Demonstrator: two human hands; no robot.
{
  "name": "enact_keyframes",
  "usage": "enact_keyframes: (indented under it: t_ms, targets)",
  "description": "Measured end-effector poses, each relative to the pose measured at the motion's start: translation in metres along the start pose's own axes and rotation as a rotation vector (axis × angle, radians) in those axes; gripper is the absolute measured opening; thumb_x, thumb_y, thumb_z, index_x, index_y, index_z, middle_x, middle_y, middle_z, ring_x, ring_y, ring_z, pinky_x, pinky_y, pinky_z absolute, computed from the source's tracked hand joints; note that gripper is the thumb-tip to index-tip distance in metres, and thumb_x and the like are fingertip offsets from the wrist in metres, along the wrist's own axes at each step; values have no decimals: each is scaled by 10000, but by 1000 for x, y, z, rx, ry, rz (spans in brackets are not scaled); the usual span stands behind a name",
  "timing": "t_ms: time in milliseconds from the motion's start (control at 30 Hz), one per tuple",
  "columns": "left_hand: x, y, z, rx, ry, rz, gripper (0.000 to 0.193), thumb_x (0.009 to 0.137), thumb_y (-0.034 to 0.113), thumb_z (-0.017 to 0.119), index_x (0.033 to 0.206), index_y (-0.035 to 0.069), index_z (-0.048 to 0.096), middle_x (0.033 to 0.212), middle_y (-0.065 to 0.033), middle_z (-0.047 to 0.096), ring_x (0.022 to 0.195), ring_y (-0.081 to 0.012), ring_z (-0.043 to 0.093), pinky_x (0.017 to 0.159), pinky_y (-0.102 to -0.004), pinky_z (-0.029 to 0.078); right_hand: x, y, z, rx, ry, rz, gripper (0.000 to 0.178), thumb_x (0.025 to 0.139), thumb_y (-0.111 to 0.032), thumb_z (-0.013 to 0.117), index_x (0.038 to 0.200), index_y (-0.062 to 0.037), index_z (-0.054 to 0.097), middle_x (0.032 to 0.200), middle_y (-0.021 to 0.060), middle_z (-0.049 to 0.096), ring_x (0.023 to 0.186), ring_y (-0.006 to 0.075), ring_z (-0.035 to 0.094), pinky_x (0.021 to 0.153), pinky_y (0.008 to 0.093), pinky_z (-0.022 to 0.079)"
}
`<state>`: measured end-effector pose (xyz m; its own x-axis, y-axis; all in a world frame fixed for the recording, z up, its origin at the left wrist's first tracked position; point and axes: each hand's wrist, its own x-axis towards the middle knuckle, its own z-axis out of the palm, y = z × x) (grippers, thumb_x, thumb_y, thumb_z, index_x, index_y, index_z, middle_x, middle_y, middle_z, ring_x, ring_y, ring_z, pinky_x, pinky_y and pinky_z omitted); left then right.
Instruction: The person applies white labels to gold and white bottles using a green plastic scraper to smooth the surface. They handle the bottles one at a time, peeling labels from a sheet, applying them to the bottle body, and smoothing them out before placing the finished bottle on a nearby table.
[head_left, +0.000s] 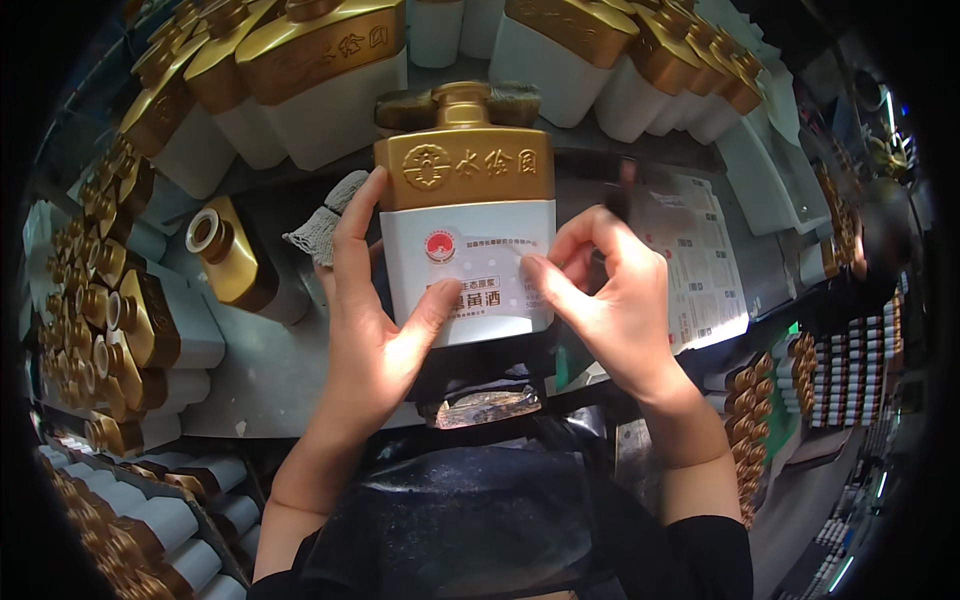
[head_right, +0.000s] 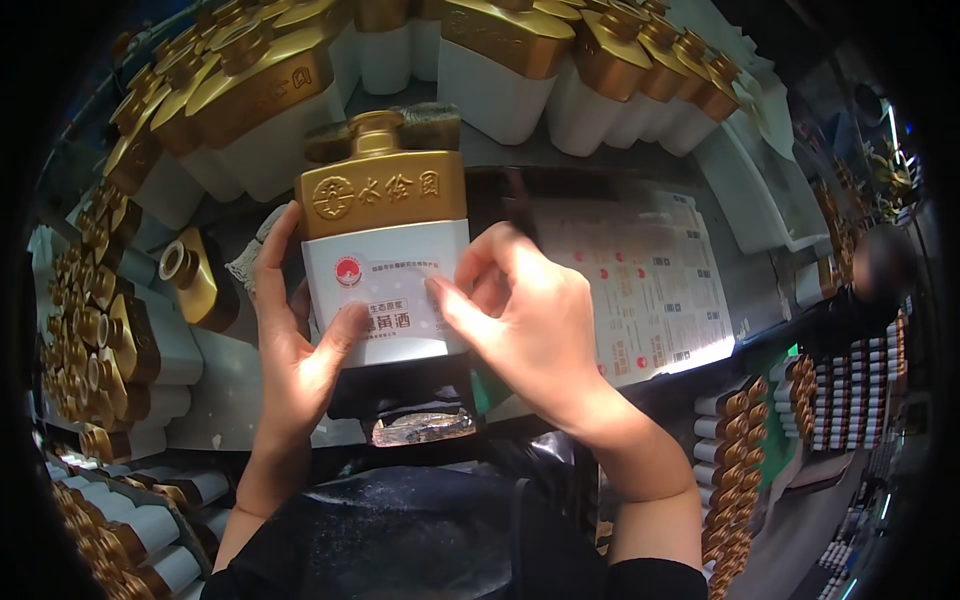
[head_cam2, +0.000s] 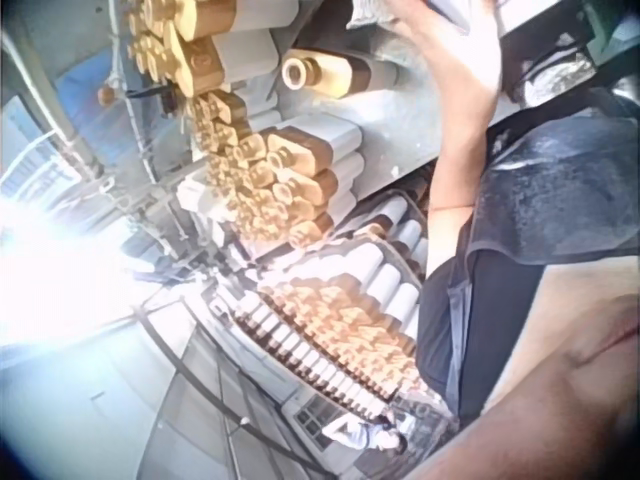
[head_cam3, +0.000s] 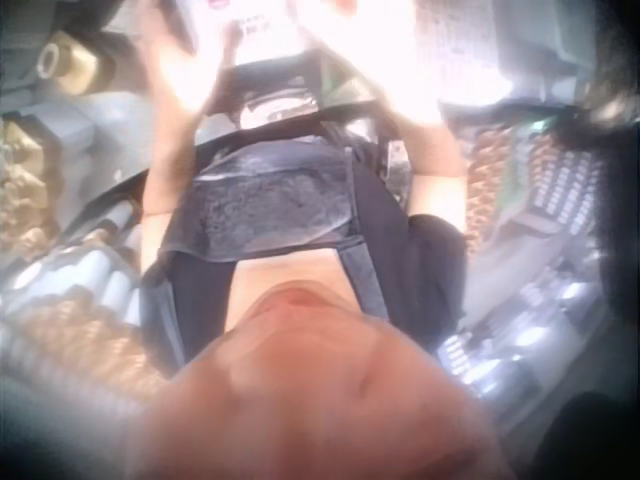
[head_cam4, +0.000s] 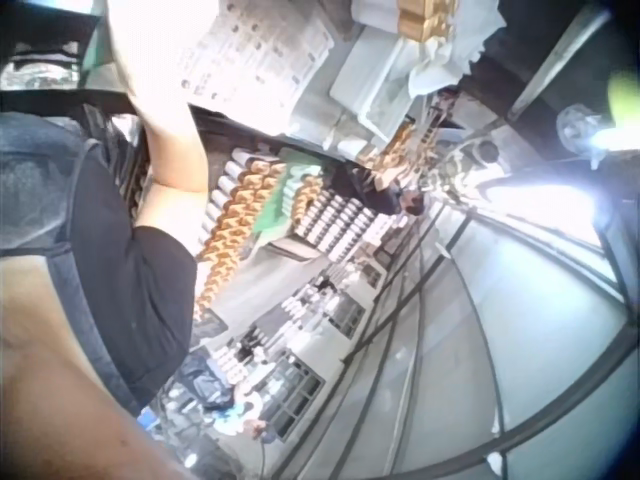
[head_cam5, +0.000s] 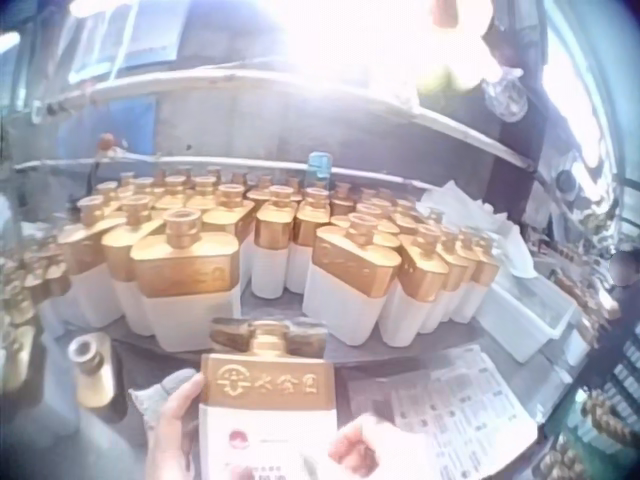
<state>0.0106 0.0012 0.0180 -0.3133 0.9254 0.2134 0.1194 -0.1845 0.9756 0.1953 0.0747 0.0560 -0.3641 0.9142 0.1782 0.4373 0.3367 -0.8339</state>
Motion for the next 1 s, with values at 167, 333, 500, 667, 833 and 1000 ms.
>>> enact_keyframes:
  t_ms: [167, 333, 500, 667, 833, 1000]
  targets:
    - [7, -7, -5, 34, -12, 148, 798, 861, 96, 718, 1511, 68, 257, 1461, -150, 344, 1330, -274, 411, 1101, -446, 374, -1, 10, -4, 125, 42, 43, 497, 828, -163, 763, 1240, 7, 544, 677, 1, 570, 601, 53, 516, 574, 218, 440]
    - [15, -10, 3, -36, 31, 146, 716, 899, 84, 675, 1500, 57, 286, 1472, -145, 335, 1343, -258, 398, 1098, -429, 389, 4, 11, 10, -30, 3, -25, 751, 746, -231, 824, 1364, 12, 473, 627, 16, 485, 558, 96, 508, 557, 245, 442]
    - [14, -13, -2, -138, 55, 176, 700, 904, 66, 662, 1498, 45, 292, 1474, -139, 340, 1343, -248, 400, 1083, -414, 409, 4, 13, 7, 153, -18, 32, 706, 769, -248, 812, 1344, 7, 494, 613, 9, 487, 544, 94, 510, 544, 251, 437]
    - [8, -17, -3, -49, -4, 161, 722, 901, 66, 662, 1508, 54, 272, 1483, -133, 330, 1344, -243, 401, 1087, -410, 400, 6, 12, 9, 9, 4, 10, 666, 809, -279, 785, 1333, 17, 500, 621, 19, 498, 561, 81, 516, 546, 247, 435]
    - [6, -15, -3, 116, 11, 249, 588, 875, 26, 653, 1427, 82, 457, 1431, -98, 457, 1329, -248, 425, 1127, -419, 336, 2, 18, 7, 145, -11, 56, 632, 847, -318, 748, 1331, 11, 511, 609, 26, 503, 573, 102, 537, 569, 263, 453]
    - [7, -3, -16, 455, -174, 329, 399, 867, 14, 625, 1248, 118, 675, 1339, -53, 597, 1286, -256, 445, 1170, -397, 214, -11, 17, 7, 16, -33, 22, 653, 822, -318, 768, 1327, 10, 515, 628, 42, 543, 566, 124, 556, 568, 272, 466]
